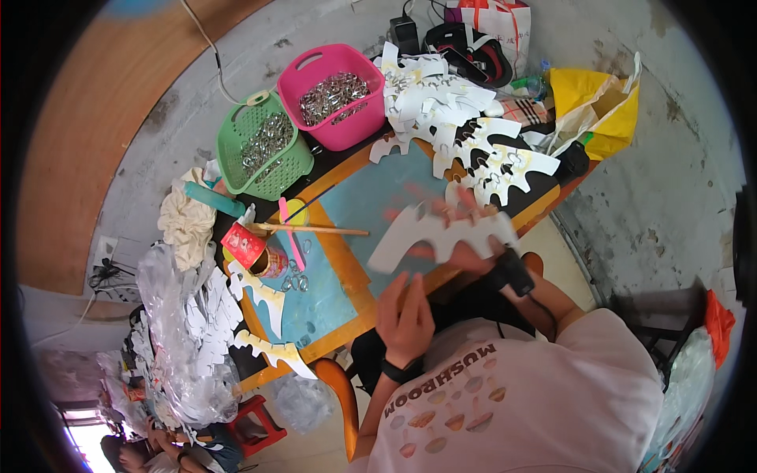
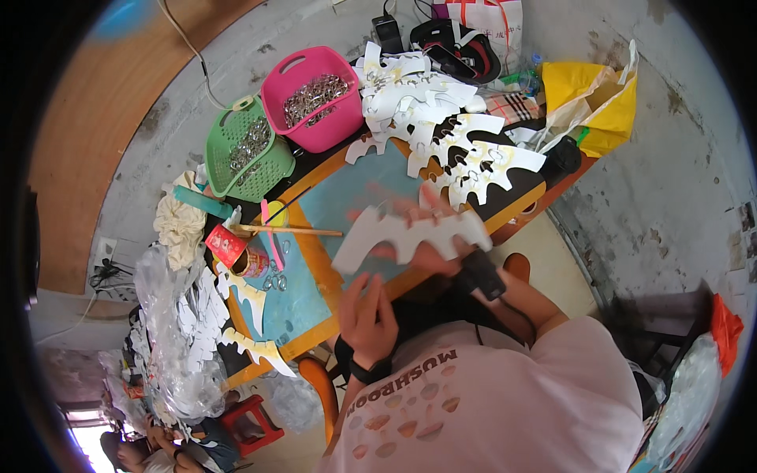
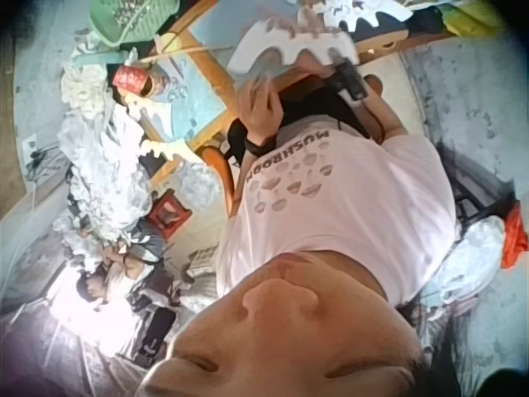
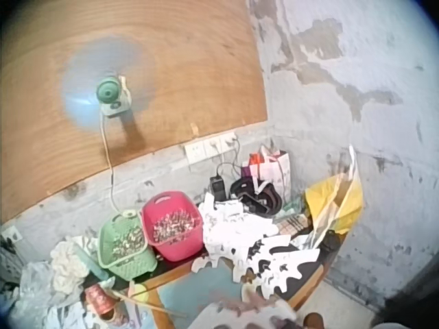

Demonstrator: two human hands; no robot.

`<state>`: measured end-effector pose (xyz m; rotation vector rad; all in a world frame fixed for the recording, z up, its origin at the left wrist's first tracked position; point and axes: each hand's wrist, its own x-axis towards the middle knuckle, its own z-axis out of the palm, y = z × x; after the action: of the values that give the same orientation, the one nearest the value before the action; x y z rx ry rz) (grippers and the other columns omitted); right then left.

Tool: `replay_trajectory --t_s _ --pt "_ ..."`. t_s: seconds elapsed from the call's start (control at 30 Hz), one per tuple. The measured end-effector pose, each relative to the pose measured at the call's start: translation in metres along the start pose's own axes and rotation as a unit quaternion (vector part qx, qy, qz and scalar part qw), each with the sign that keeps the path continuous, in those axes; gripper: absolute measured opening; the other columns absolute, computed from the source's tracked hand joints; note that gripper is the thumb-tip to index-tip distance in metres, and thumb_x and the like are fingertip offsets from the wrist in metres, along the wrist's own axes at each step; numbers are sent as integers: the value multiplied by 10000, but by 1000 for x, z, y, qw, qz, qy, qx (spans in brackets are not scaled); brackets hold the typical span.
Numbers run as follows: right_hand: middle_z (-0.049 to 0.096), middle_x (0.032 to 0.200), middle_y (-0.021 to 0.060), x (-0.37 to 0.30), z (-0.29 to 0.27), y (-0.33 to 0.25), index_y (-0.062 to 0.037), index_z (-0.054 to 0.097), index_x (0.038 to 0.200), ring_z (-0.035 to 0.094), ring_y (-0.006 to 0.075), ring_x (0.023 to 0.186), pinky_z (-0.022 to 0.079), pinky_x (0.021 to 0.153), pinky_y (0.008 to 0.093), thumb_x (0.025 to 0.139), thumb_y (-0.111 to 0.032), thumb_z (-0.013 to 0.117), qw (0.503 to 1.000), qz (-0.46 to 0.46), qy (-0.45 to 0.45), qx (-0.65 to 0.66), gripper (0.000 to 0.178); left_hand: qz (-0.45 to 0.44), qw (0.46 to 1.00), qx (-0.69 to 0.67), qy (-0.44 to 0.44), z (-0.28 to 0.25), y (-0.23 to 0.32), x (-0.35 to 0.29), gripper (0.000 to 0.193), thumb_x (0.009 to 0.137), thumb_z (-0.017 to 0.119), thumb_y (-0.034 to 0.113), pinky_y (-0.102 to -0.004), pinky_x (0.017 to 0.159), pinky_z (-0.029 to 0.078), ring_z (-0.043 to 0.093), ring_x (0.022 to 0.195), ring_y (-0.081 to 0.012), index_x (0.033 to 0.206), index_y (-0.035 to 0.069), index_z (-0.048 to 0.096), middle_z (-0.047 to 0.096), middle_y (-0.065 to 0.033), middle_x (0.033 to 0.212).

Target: The recorder is assembling small decorative or functional components for shoes by inserting rings or clips into pre-cut white fabric/material pieces.

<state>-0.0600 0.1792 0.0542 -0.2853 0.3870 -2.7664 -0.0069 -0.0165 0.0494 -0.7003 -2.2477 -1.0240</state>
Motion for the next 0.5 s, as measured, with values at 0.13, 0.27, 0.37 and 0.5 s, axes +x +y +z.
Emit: replay_trajectory --t_s 0.13,0.27,0.37,0.5 --pt "330 1594 223 -23 16 -88 -117 251 1607 384 312 1434 357 1145 441 1002 -584 463 959 -197 86 -184 793 -87 995 36 27 -27 -17 -11 261 871 654 -53 -382 861 526 665 988 -332 1113 6 732 671 -174 1118" --pt "370 1580 204 -41 32 -162 -81 276 1597 436 274 1397 427 1079 357 1007 -622 417 885 -270 109 -363 812 -199 976 30 80 -61 -32 -19 248 898 636 -37 -359 897 507 655 1020 -306 1132 -27 717 669 -180 1120" --pt "343 1602 183 -31 32 -174 -78 302 1588 367 261 1445 352 1147 390 993 -687 368 760 -338 182 -524 854 -233 966 51 99 -78 -41 -28 241 906 625 -52 -357 887 518 656 1019 -297 1129 -43 715 663 -185 1129" --pt "275 1645 146 29 -60 -188 -57 306 1580 198 268 1535 140 1239 397 1078 -536 271 629 -363 256 -638 695 -268 957 47 100 -82 -48 -37 227 933 612 -14 -353 902 502 644 1030 -287 1136 -41 713 661 -177 1135"
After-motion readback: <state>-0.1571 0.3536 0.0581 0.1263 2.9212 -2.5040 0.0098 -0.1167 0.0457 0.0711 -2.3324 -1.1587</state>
